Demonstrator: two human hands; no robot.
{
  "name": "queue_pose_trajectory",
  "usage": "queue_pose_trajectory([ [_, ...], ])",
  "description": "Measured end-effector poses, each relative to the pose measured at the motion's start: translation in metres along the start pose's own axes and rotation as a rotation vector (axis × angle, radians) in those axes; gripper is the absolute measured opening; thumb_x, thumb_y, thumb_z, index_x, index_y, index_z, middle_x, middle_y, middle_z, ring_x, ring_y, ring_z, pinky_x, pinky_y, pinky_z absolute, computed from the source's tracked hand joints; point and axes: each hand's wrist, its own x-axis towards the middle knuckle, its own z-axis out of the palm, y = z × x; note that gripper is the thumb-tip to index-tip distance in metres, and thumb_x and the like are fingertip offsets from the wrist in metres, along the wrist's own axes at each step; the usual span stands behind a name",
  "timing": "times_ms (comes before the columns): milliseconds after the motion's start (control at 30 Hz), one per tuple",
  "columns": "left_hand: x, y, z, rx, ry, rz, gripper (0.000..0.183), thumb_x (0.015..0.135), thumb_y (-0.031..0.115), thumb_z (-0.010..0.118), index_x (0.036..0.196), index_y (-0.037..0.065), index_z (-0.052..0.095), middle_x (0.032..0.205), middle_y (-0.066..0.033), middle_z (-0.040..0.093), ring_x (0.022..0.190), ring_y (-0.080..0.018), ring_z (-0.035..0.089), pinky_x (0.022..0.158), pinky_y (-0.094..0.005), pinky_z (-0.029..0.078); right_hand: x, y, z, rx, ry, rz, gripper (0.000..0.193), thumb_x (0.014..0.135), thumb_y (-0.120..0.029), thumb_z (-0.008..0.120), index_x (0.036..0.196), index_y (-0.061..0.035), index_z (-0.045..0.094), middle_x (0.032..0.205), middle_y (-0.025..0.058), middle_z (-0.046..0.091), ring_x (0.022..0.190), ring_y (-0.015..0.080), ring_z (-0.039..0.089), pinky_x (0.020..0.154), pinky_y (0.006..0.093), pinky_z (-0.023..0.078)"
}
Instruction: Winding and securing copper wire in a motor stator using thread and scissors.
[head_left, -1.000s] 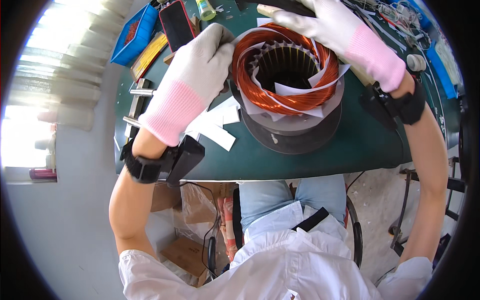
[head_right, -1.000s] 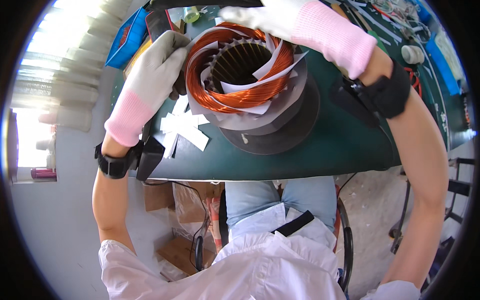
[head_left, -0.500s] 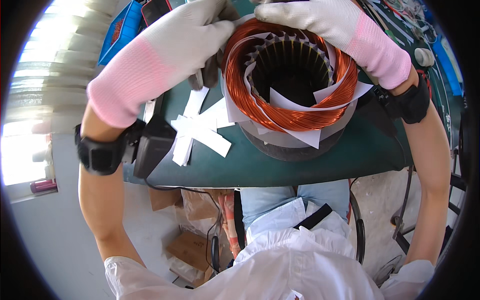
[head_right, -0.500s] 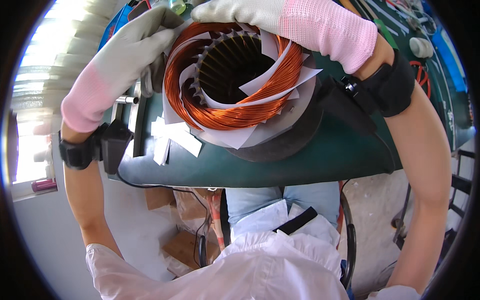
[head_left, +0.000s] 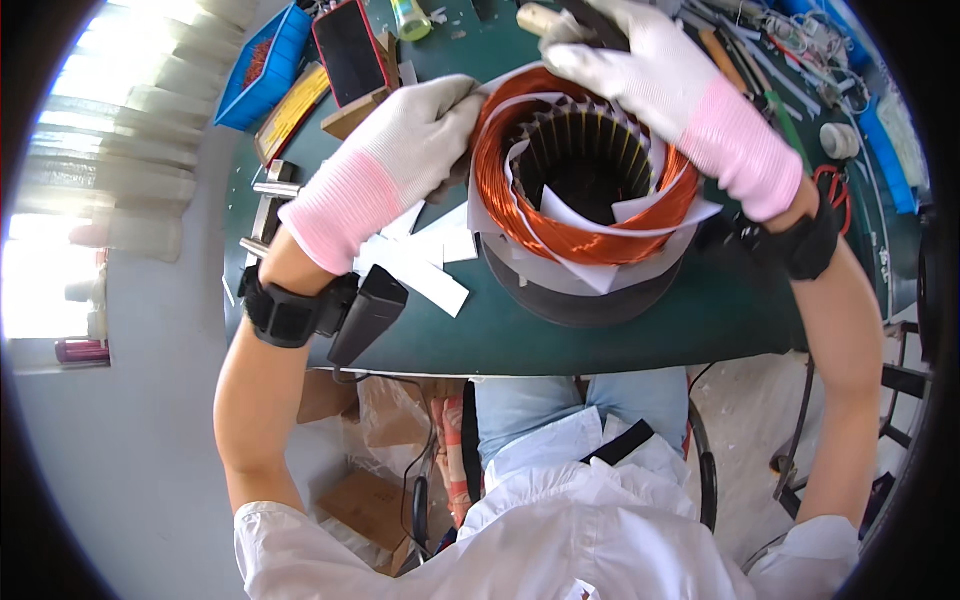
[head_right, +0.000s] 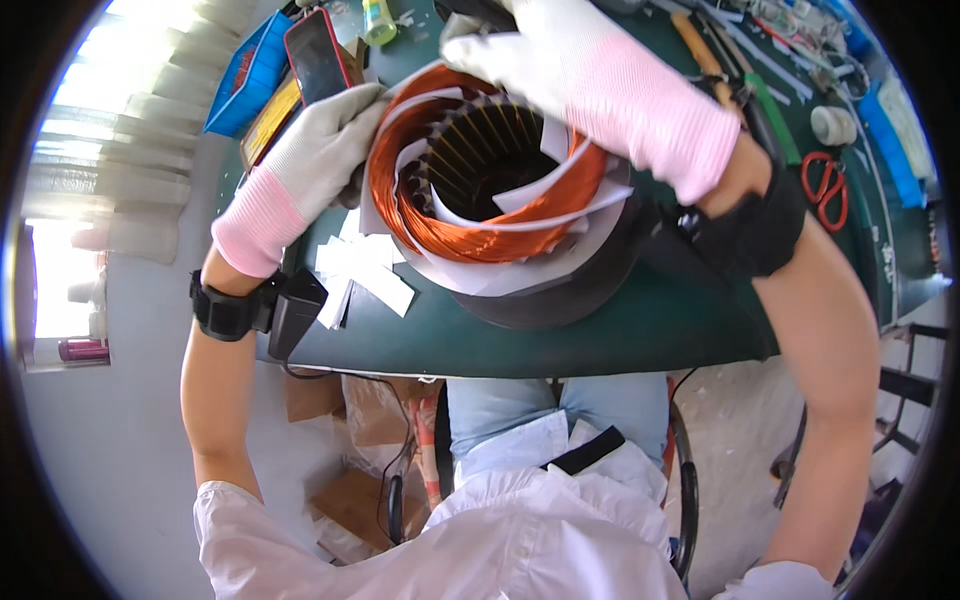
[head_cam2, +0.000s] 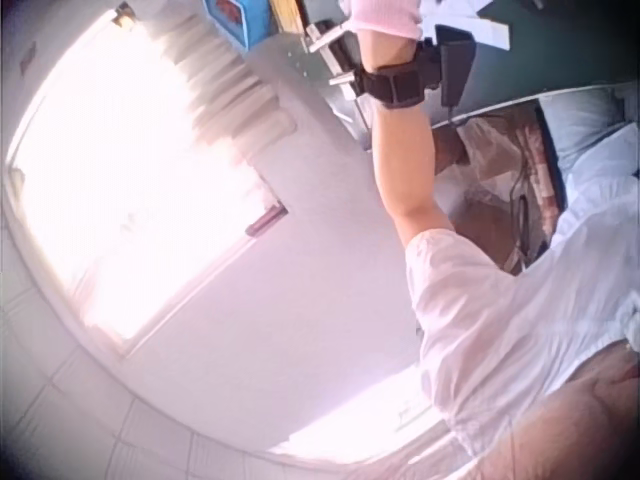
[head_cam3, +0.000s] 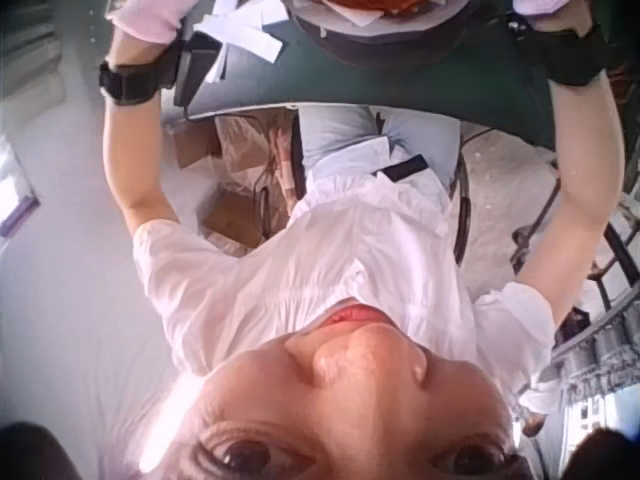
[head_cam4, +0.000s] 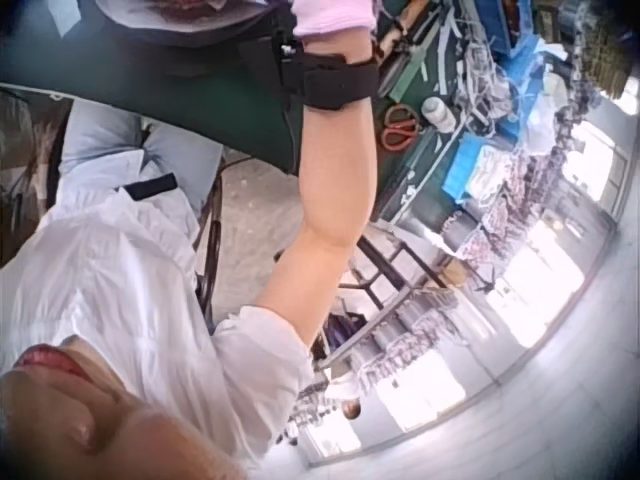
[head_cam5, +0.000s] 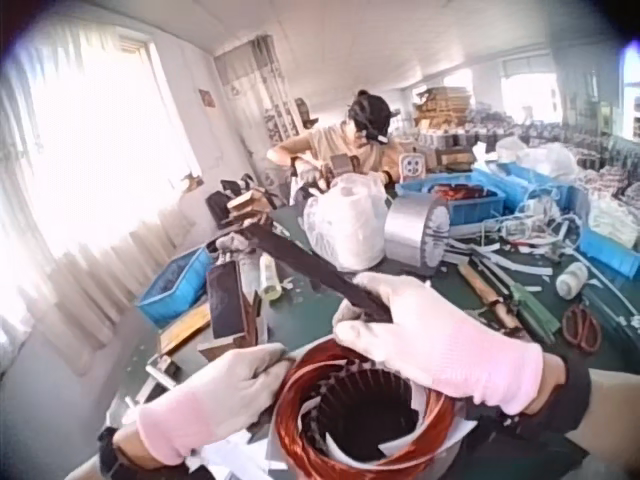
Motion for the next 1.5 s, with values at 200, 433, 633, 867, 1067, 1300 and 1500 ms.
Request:
queue_pose_trajectory([
  [200, -0.023, 0.000, -0.014, 0.215, -0.087, 0.022, 0.026, 0.093, 0.013, 0.039, 0.102, -0.004, 0.055, 0.071, -0.0121, 0.055, 0.054, -0.0183, 0.055, 0.052, -0.0281, 0.045, -0.002, -0.003, -0.012, -0.224, 0.008, -0.122, 0.041, 0.089, -0.034, 0.064, 0.112, -0.0010, 0.058, 0.081, 0.0076, 0.061, 0.076, 0.0132, 0.059, 0.072, 0.0282, 0.049],
  [433, -0.016, 0.023, -0.013, 0.070, -0.222, -0.152, 0.030, 0.096, 0.017, 0.037, 0.104, -0.004, 0.057, 0.067, -0.0081, 0.057, 0.052, -0.0131, 0.054, 0.049, -0.0279, 0.043, 0.006, -0.015, -0.007, 0.125, -0.171, 0.019, 0.025, 0.085, -0.024, 0.068, 0.087, -0.0044, 0.054, 0.073, -0.0016, 0.052, 0.067, 0.0066, 0.049, 0.063, 0.0230, 0.044],
  [633, -0.021, 0.003, 0.000, -0.148, -0.076, -0.103, 0.028, 0.099, 0.021, 0.038, 0.097, -0.001, 0.055, 0.065, -0.0020, 0.055, 0.053, -0.0069, 0.052, 0.047, -0.0235, 0.042, -0.014, -0.016, -0.002, 0.132, -0.008, 0.050, 0.023, 0.088, -0.022, 0.065, 0.092, -0.0012, 0.055, 0.075, 0.0008, 0.054, 0.066, 0.0068, 0.050, 0.061, 0.0234, 0.044],
  [867, -0.023, 0.011, 0.001, 0.182, -0.035, 0.025, 0.025, 0.095, 0.017, 0.040, 0.094, -0.003, 0.055, 0.070, -0.0186, 0.057, 0.064, -0.0310, 0.060, 0.061, -0.0368, 0.047, -0.011, -0.015, -0.016, -0.227, -0.055, -0.087, 0.029, 0.089, -0.024, 0.063, 0.103, 0.0000, 0.055, 0.082, 0.0005, 0.056, 0.076, 0.0080, 0.051, 0.070, 0.0248, 0.044],
  [1067, -0.005, -0.002, 0.006, 0.067, -0.092, 0.053, 0.028, 0.095, 0.016, 0.039, 0.104, -0.006, 0.055, 0.087, -0.0253, 0.060, 0.083, -0.0392, 0.059, 0.077, -0.0399, 0.047, -0.008, -0.021, -0.005, 0.244, -0.179, 0.089, 0.018, 0.088, -0.020, 0.062, 0.091, -0.0050, 0.053, 0.078, -0.0033, 0.049, 0.072, 0.0034, 0.045, 0.067, 0.0215, 0.040],
  [1300, -0.030, -0.003, 0.000, 0.012, 0.006, 0.118, 0.017, 0.094, 0.008, 0.040, 0.093, -0.002, 0.053, 0.075, -0.0161, 0.054, 0.065, -0.0291, 0.058, 0.063, -0.0345, 0.047, -0.030, -0.028, -0.003, 0.115, 0.012, 0.146, 0.028, 0.088, -0.020, 0.063, 0.108, -0.0047, 0.051, 0.078, 0.0002, 0.051, 0.069, 0.0061, 0.048, 0.064, 0.0226, 0.042],
  [1500, -0.025, 0.011, 0.002, 0.097, -0.069, 0.028, 0.022, 0.094, 0.014, 0.042, 0.097, -0.004, 0.054, 0.074, -0.0194, 0.057, 0.066, -0.0327, 0.056, 0.063, -0.0365, 0.045, -0.013, -0.025, -0.019, 0.022, -0.233, 0.064, 0.036, 0.088, -0.021, 0.065, 0.117, -0.0019, 0.053, 0.091, 0.0055, 0.058, 0.081, 0.0104, 0.057, 0.074, 0.0267, 0.047],
])
